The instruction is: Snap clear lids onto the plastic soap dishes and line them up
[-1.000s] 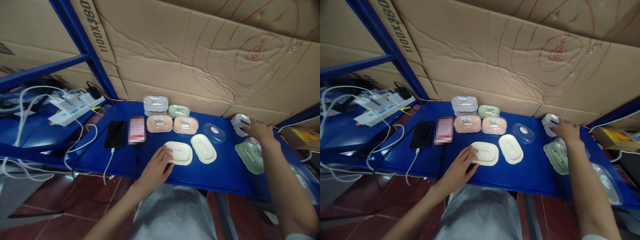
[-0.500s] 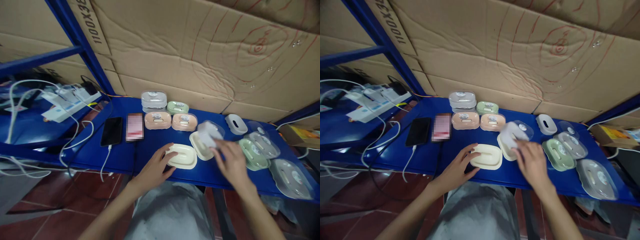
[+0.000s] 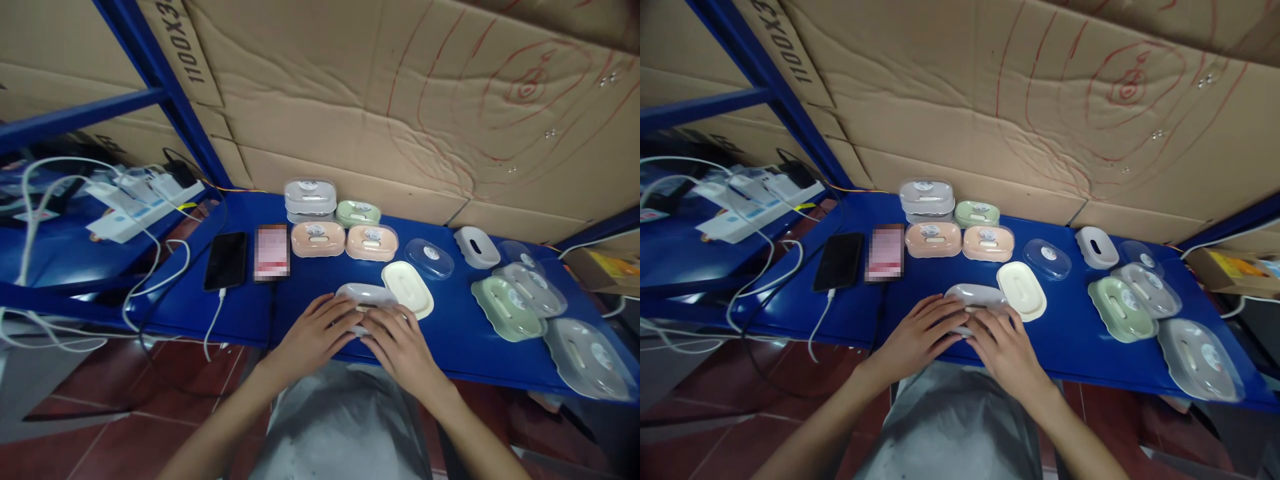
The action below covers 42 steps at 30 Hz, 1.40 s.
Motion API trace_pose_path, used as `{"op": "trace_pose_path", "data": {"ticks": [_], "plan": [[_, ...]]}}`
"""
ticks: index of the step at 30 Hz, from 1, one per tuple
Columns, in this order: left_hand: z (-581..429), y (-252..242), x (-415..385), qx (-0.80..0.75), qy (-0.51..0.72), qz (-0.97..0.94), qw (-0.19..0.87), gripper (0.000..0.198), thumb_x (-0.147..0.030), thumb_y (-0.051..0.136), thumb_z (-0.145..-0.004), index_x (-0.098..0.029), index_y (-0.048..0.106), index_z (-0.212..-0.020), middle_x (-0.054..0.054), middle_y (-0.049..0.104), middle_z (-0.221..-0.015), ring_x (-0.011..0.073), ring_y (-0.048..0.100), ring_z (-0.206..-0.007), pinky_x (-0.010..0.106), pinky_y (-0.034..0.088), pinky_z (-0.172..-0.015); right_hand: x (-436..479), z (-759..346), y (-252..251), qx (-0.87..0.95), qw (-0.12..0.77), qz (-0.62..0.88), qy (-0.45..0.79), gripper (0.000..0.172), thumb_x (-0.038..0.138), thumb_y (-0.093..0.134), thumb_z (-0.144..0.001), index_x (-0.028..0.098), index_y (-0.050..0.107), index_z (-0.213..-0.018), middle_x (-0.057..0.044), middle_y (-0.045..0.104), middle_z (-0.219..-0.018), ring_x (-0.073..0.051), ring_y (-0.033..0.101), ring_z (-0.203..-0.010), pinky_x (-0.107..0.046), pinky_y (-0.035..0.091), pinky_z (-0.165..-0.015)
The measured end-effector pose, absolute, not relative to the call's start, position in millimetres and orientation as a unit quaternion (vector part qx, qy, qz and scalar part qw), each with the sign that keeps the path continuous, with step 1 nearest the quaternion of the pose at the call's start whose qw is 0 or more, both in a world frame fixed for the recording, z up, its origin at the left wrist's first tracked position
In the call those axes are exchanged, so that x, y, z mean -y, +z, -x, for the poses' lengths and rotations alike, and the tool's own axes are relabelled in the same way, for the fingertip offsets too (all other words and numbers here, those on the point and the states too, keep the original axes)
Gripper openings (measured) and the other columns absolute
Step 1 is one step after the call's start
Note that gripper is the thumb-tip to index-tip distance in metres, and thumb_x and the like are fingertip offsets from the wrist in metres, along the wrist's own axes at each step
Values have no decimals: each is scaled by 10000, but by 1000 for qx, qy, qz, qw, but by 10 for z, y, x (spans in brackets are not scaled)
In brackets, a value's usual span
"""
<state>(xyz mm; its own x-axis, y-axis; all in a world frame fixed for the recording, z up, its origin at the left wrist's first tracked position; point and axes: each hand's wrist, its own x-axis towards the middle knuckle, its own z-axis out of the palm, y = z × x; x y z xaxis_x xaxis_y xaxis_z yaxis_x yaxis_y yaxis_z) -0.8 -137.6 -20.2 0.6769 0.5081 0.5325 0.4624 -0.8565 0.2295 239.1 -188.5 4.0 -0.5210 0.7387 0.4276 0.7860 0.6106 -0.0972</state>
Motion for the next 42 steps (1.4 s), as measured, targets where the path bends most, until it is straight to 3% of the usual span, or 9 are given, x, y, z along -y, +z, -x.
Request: {"op": "trace_pose_path", "data": {"ticks": [4, 10, 17, 21, 24, 27, 32, 35, 42], "plan": [[56, -183, 1354, -261, 297, -916, 66, 213, -259, 602, -1081, -204, 648, -1282, 90, 735, -1283, 247, 662, -1301, 469, 510, -1142, 1915, -2570, -44, 860, 228, 456, -13, 439, 310, 613, -1070, 232, 564, -1499, -108, 671, -1466, -282, 573, -1434, -567, 395, -1241], [67, -182, 1333, -252, 303, -914, 97, 124, -240, 610, -1073, -185, 636, -1182, 92, 717, -1200, 248, 670, -1250, 455, 552, -1086, 1931, -2708, -167, 851, 288, 435, 58, 492, 194, 641, -1032, 252, 569, -1515, -82, 692, -1442, -267, 549, -1474, -512, 531, -1197], [49, -180, 1323, -258, 294, -915, 99, 110, -217, 644, -1042, -196, 632, -1149, 85, 711, -1161, 256, 671, -1233, 457, 559, -1070, 1843, -2836, -40, 878, 254, 405, 24, 470, 205, 620, -1043, 268, 582, -1507, -83, 671, -1479, -275, 559, -1463, -544, 503, -1216], [50, -170, 1333, -264, 290, -914, 101, 111, -224, 647, -1031, -199, 637, -1138, 101, 698, -1217, 261, 662, -1250, 464, 563, -1082, 1415, -3307, 120, 814, 268, 514, -40, 461, 252, 495, -1091, 278, 542, -1549, -97, 602, -1562, -285, 515, -1501, -572, 438, -1248], [56, -176, 1349, -278, 304, -907, 88, 169, -236, 654, -1021, -198, 640, -1185, 148, 625, -1405, 295, 618, -1333, 493, 562, -1107, 987, -3683, 83, 738, 218, 634, -70, 551, 381, 539, -1064, 212, 507, -1587, -162, 463, -1668, -403, 394, -1570, -676, 400, -1229], [61, -180, 1358, -284, 324, -899, 79, 255, -226, 664, -1012, -189, 627, -1261, 175, 567, -1487, 316, 573, -1394, 506, 556, -1134, 703, -3921, -53, 710, 154, 686, -24, 660, 482, 637, -994, 172, 538, -1568, -210, 451, -1665, -462, 399, -1552, -707, 422, -1191], [62, -155, 1359, -298, 336, -889, 94, 336, -225, 673, -1013, -206, 604, -1341, 167, 570, -1488, 309, 579, -1404, 491, 565, -1146, 871, -3864, -30, 720, 277, 636, 7, 576, 523, 591, -1032, 226, 598, -1526, -159, 620, -1532, -352, 543, -1472, -593, 453, -1222], [70, -161, 1357, -307, 350, -878, 110, 400, -264, 678, -1025, -235, 564, -1406, 165, 524, -1539, 311, 559, -1435, 504, 563, -1155, 1254, -3521, 88, 726, 344, 595, 5, 544, 463, 616, -1040, 321, 558, -1562, -91, 590, -1576, -327, 543, -1477, -584, 457, -1230], [98, -196, 1345, -305, 369, -868, 132, 569, -272, 711, -1011, -273, 470, -1526, 170, 429, -1616, 317, 489, -1505, 523, 543, -1182, 1789, -2632, -87, 811, 357, 463, 21, 664, 256, 665, -1022, 398, 441, -1631, -68, 547, -1607, -323, 487, -1522, -602, 487, -1218]]}}
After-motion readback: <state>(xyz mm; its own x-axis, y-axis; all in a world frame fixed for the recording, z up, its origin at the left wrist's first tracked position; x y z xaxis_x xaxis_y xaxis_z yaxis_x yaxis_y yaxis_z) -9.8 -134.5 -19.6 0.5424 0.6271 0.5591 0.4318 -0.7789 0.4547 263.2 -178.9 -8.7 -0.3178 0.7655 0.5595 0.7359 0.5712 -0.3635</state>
